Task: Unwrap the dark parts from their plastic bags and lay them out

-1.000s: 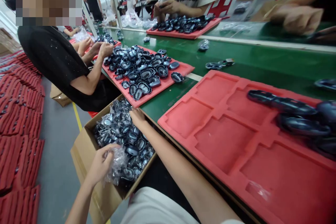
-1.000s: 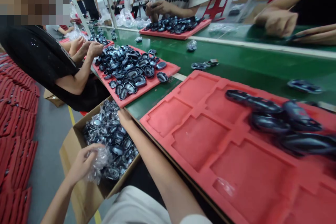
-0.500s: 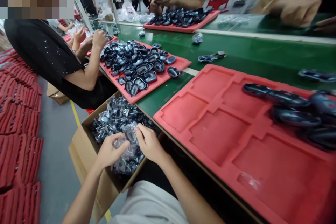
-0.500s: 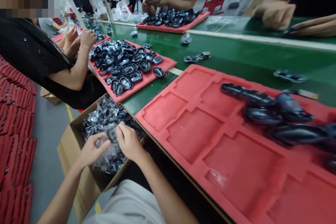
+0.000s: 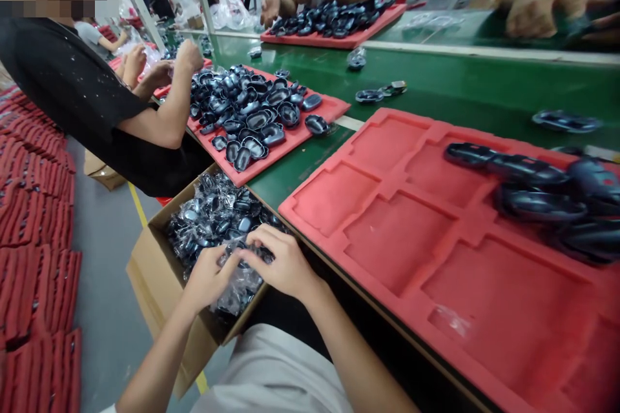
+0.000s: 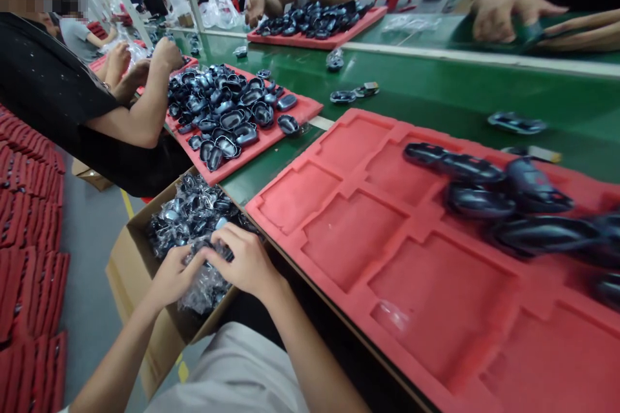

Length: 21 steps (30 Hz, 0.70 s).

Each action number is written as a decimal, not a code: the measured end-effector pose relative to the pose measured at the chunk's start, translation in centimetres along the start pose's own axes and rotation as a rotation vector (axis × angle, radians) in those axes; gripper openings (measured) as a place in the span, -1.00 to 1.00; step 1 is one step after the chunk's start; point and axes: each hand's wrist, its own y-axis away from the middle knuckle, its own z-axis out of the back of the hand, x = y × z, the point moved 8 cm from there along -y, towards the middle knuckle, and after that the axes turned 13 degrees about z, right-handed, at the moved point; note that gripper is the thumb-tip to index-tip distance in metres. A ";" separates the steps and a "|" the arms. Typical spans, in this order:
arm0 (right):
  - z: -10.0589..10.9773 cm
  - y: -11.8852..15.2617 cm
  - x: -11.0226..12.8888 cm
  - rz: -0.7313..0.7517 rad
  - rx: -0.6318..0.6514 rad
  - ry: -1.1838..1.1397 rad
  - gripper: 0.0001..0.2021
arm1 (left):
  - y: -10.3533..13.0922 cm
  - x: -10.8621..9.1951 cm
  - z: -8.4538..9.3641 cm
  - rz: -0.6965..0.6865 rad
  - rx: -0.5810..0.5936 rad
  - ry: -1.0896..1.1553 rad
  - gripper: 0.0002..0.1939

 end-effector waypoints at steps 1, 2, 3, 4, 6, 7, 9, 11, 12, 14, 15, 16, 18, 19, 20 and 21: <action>-0.3 0.1 0.4 0.019 0.061 0.006 -0.87 | 0.1 0.0 0.1 -0.009 -0.003 -0.005 -0.51; -0.7 0.2 0.6 0.028 0.114 0.010 -0.88 | 0.2 0.0 0.3 -0.019 -0.005 -0.005 -0.52; -0.9 0.3 0.6 0.029 0.147 0.019 -0.89 | 0.3 0.0 0.5 -0.031 -0.001 -0.002 -0.54; -1.1 0.4 0.6 0.026 0.166 0.036 -0.89 | 0.5 0.0 0.7 -0.046 0.004 0.003 -0.56; -1.7 0.7 0.3 0.021 0.196 0.091 -0.85 | 0.9 0.1 1.2 -0.065 -0.002 0.006 -0.60; -2.1 0.8 0.1 0.018 0.209 0.128 -0.84 | 1.1 0.2 1.5 -0.065 -0.013 -0.003 -0.61; -2.9 1.0 -0.2 0.016 0.222 0.188 -0.82 | 1.4 0.4 2.0 -0.057 -0.056 -0.037 -0.62; -3.3 1.0 -0.5 0.012 0.183 0.215 -0.82 | 1.6 0.7 2.3 -0.047 -0.103 -0.067 -0.57; -3.3 1.0 -0.7 0.002 0.136 0.219 -0.82 | 1.6 0.9 2.3 -0.047 -0.119 -0.075 -0.56; -2.7 1.0 -1.5 -0.062 -0.004 0.223 -0.80 | 1.6 1.6 2.3 -0.021 -0.153 -0.080 -0.57; -2.2 1.1 -2.1 -0.112 -0.074 0.228 -0.79 | 1.5 2.1 2.3 0.003 -0.161 -0.076 -0.59; -1.9 1.2 -2.7 -0.163 -0.120 0.237 -0.79 | 1.5 2.6 2.2 0.028 -0.163 -0.067 -0.60; -2.1 1.3 -3.4 -0.216 -0.103 0.256 -0.81 | 1.4 3.5 2.2 0.068 -0.155 -0.021 -0.58; -2.7 1.2 -3.5 -0.197 -0.038 0.250 -0.81 | 1.3 3.9 2.1 0.077 -0.138 0.011 -0.56; -3.6 1.1 -3.3 -0.150 0.041 0.229 -0.82 | 1.3 4.1 2.1 0.083 -0.118 0.039 -0.54; -4.5 1.1 -2.9 -0.086 0.113 0.200 -0.81 | 1.3 4.3 2.1 0.086 -0.095 0.059 -0.53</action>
